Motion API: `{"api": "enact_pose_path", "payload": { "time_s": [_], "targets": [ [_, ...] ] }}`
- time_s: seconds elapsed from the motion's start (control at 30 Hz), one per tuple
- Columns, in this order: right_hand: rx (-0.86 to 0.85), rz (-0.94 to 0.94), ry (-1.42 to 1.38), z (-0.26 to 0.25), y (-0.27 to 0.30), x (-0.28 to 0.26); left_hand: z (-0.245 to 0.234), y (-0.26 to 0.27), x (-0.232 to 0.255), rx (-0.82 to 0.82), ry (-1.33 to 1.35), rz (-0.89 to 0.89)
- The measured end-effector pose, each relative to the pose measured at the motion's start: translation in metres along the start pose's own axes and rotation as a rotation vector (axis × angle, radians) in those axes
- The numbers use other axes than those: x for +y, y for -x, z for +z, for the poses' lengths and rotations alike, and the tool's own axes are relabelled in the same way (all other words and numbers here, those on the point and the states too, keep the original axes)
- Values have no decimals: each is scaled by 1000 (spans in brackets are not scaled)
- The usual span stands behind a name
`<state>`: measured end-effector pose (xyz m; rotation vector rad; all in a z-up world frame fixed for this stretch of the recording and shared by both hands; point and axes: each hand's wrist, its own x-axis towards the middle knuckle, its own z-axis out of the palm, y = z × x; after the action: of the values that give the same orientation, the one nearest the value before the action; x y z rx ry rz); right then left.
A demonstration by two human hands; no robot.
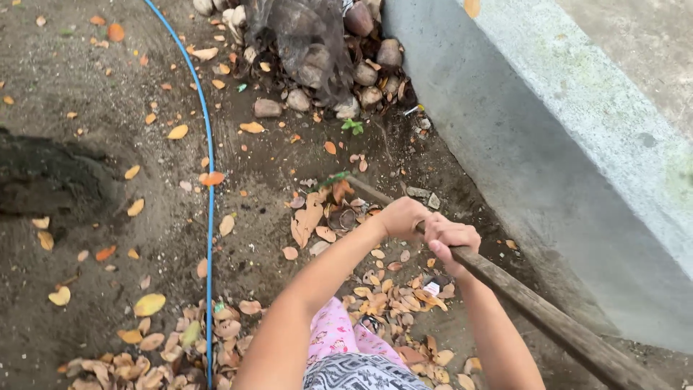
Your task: Sweep dry leaves and debris from the ground using a rake or stick.
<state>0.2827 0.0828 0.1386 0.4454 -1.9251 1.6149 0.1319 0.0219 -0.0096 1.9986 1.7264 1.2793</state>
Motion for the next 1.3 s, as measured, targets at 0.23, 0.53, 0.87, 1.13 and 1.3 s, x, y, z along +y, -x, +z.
{"api": "enact_pose_path", "payload": {
  "time_s": [0.23, 0.53, 0.87, 1.13, 1.3],
  "targets": [
    [-9, -53, 103, -4, -15, 45, -34, -13, -37, 8, -206, -29],
    [-82, 232, 277, 3, 1, 171, -21, 25, -109, 271, -477, -280],
    [-125, 299, 20, -59, 40, 83, -4, -21, 21, 13, -24, -384],
    [-212, 193, -70, -92, 68, -51, 100, -26, 98, 111, 126, -184],
    [-171, -149, -290, -100, 73, -97, 107, -47, 152, 243, -77, -112]
  ]
}}
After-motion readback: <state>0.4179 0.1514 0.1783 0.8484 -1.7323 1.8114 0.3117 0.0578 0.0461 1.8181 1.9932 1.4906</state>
